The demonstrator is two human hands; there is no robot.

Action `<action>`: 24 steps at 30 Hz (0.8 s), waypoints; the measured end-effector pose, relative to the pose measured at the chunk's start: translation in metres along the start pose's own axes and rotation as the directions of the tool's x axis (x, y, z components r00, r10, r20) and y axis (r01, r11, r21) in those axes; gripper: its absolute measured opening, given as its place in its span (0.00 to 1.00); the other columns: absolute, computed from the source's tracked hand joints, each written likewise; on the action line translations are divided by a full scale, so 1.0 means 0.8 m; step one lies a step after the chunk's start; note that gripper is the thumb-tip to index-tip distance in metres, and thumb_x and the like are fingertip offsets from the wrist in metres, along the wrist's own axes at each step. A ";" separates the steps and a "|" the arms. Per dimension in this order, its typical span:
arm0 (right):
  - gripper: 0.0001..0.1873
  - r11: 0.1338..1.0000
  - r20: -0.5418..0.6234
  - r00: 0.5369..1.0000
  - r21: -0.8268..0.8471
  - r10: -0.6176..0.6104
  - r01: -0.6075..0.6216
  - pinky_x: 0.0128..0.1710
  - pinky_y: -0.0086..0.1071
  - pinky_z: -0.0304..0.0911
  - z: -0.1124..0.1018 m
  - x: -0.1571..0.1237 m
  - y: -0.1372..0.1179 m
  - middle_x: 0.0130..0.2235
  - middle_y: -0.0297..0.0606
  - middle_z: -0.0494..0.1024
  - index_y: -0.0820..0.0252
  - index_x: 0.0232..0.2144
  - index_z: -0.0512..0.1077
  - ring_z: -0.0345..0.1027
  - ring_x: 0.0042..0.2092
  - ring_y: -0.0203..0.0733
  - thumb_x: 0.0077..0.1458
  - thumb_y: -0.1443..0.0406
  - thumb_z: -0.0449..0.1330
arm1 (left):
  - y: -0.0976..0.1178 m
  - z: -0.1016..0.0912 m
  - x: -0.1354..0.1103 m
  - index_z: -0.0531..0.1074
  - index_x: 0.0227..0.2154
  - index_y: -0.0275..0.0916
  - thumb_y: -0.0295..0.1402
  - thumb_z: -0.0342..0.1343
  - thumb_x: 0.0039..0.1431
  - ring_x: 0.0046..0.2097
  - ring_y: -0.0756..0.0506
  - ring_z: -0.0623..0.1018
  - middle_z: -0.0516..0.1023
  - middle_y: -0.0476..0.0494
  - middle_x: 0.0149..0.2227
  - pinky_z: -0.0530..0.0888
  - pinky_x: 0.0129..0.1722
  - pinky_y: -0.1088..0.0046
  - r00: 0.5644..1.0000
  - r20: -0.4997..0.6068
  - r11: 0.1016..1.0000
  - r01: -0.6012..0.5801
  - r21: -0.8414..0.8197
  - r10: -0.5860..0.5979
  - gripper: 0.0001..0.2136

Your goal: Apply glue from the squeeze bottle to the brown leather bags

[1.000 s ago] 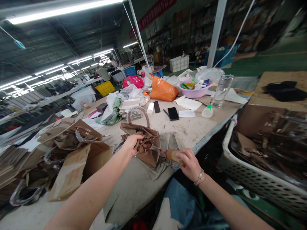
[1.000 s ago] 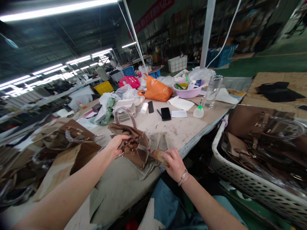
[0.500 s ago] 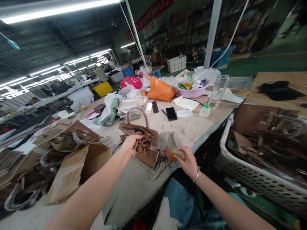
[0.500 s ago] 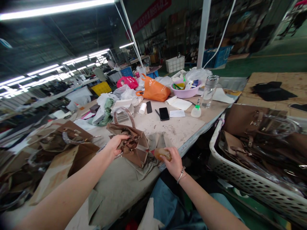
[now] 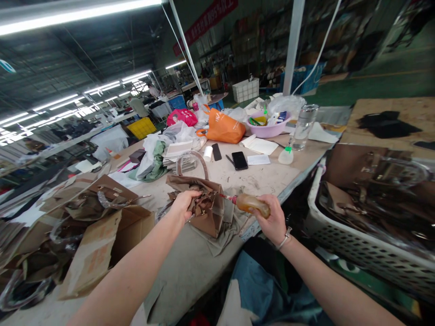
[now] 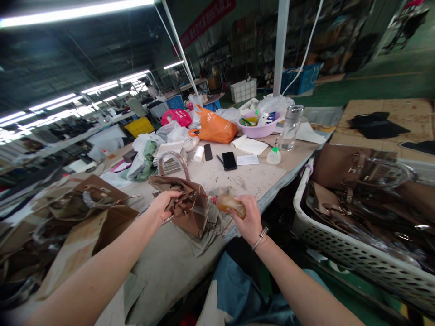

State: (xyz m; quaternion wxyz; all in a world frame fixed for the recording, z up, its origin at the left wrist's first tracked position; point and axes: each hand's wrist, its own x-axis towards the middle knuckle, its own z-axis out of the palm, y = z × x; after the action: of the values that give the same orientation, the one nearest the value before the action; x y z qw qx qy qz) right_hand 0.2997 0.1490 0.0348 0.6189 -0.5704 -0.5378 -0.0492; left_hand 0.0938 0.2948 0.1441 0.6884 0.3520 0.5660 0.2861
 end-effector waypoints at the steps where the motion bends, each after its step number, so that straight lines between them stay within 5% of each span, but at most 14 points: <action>1: 0.12 1.000 0.014 1.000 0.000 0.013 -0.013 0.40 0.43 0.63 0.002 -0.005 0.003 0.38 0.40 0.68 0.55 0.40 0.65 0.63 0.41 0.47 0.52 0.64 0.60 | 0.000 0.000 0.000 0.71 0.26 0.31 0.22 0.55 0.45 0.21 0.41 0.77 0.77 0.40 0.19 0.77 0.21 0.65 1.000 0.002 1.000 0.000 0.002 0.000 0.04; 8: 0.11 0.994 0.056 0.992 0.008 0.109 -0.110 0.37 0.41 0.64 0.017 -0.035 0.018 0.36 0.39 0.69 0.56 0.39 0.66 0.64 0.38 0.46 0.52 0.64 0.60 | 0.001 0.000 0.001 0.72 0.27 0.29 0.22 0.53 0.46 0.24 0.39 0.79 0.79 0.34 0.24 0.78 0.23 0.63 0.999 0.034 1.000 -0.002 0.019 0.001 0.05; 17: 0.13 0.990 -0.084 0.989 0.078 0.122 -0.116 0.40 0.41 0.63 0.004 0.016 -0.011 0.38 0.39 0.68 0.55 0.40 0.65 0.64 0.40 0.45 0.52 0.62 0.61 | 0.000 -0.002 0.008 0.72 0.29 0.29 0.21 0.53 0.46 0.24 0.41 0.79 0.78 0.37 0.22 0.79 0.26 0.64 0.999 0.043 1.000 -0.020 0.004 0.020 0.06; 24: 0.13 0.976 -0.115 0.977 0.144 0.178 -0.161 0.42 0.41 0.63 0.001 0.020 -0.019 0.39 0.38 0.67 0.55 0.40 0.65 0.64 0.41 0.45 0.52 0.62 0.61 | -0.001 -0.007 0.013 0.73 0.31 0.29 0.22 0.54 0.47 0.24 0.41 0.79 0.79 0.39 0.23 0.79 0.26 0.62 0.999 0.043 1.000 -0.013 0.013 0.012 0.07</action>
State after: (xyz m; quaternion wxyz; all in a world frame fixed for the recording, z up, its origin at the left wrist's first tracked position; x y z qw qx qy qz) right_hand 0.2956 0.1534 0.0564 0.6908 -0.5671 -0.4486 0.0035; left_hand 0.0906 0.3035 0.1363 0.6963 0.3663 0.5507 0.2788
